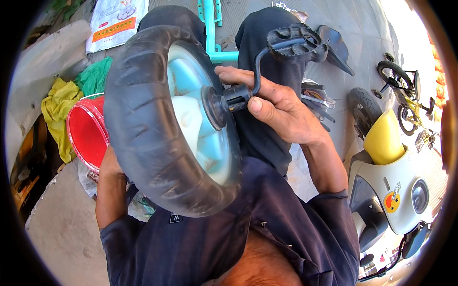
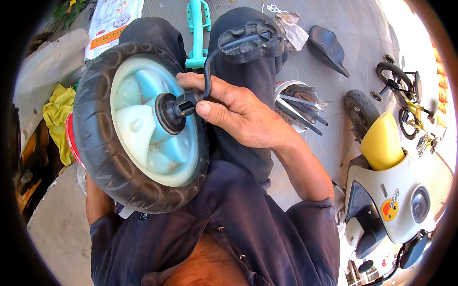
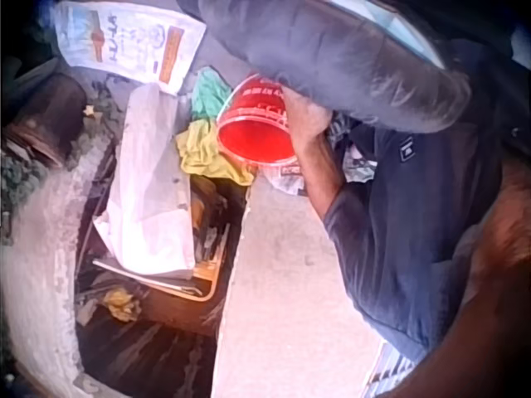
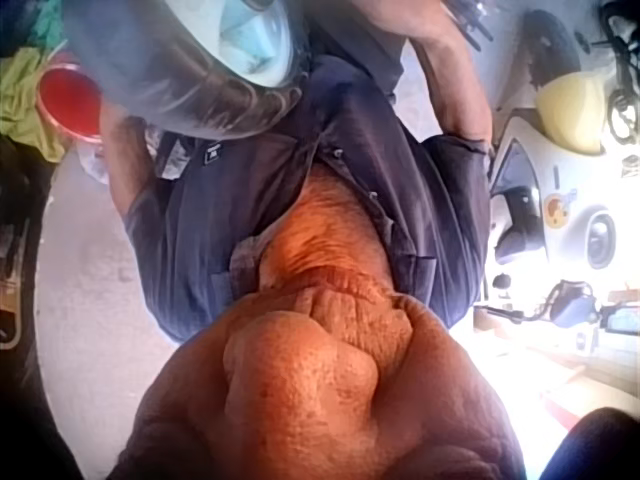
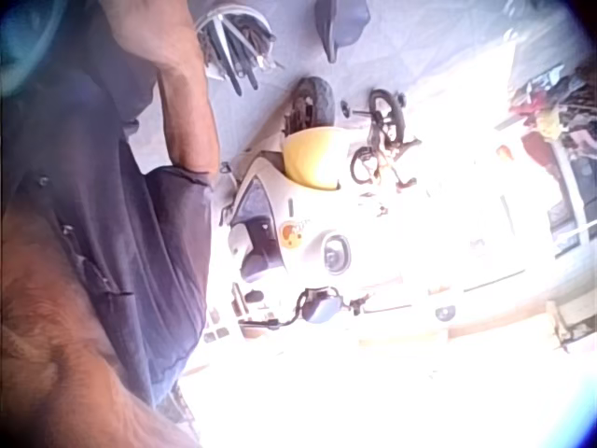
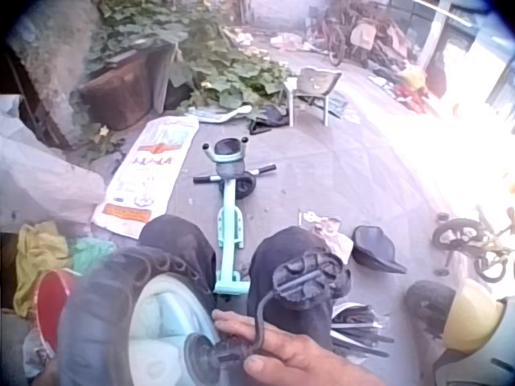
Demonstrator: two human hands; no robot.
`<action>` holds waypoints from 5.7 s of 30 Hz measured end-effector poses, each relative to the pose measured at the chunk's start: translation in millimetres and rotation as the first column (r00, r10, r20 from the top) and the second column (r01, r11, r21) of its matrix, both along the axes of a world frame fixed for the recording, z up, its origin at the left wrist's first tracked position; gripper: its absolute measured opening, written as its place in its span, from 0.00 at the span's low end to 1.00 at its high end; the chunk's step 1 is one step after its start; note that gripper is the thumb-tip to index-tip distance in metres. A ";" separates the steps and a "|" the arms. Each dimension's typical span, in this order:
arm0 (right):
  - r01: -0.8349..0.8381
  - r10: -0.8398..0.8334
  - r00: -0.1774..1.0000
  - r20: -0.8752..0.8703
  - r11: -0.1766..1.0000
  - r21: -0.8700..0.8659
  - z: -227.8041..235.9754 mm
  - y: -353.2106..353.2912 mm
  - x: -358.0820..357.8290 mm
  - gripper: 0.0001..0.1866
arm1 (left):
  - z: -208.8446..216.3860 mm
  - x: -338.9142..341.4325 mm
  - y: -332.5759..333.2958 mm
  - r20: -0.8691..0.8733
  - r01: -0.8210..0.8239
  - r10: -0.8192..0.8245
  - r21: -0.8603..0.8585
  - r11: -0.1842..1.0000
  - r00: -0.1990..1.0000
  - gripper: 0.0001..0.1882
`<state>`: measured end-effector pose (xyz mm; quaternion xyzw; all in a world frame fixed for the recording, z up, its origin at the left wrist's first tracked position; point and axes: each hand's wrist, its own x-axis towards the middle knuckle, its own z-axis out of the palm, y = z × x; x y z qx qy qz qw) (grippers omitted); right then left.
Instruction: The person assembles a teal tricycle by attaching a wheel to the frame and securing it with a nut. They then attach a pedal to the crank arm and tighten it using a screwdriver.
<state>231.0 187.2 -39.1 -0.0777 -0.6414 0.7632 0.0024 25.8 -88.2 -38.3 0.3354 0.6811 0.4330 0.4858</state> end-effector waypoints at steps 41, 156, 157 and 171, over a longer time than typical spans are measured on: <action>0.356 -0.417 0.861 0.292 0.903 0.240 17.3 -42.2 15.8 0.27 | 20.9 22.5 18.9 0.266 -0.221 0.238 -0.092 0.971 0.934 0.15; 0.405 -0.361 0.911 0.201 0.876 -0.261 8.0 -22.1 8.1 0.19 | 31.0 23.2 40.5 0.266 -0.111 0.130 -0.086 0.990 0.955 0.20; 0.415 -0.380 0.908 0.179 0.873 -0.255 6.9 -21.9 8.0 0.18 | 31.0 23.1 41.2 0.254 -0.100 0.119 -0.086 0.991 0.960 0.20; 0.522 -0.495 0.852 0.172 0.833 -0.184 8.3 -14.7 -4.0 0.16 | 51.9 15.8 67.5 0.051 -0.059 0.061 -0.041 0.997 0.997 0.22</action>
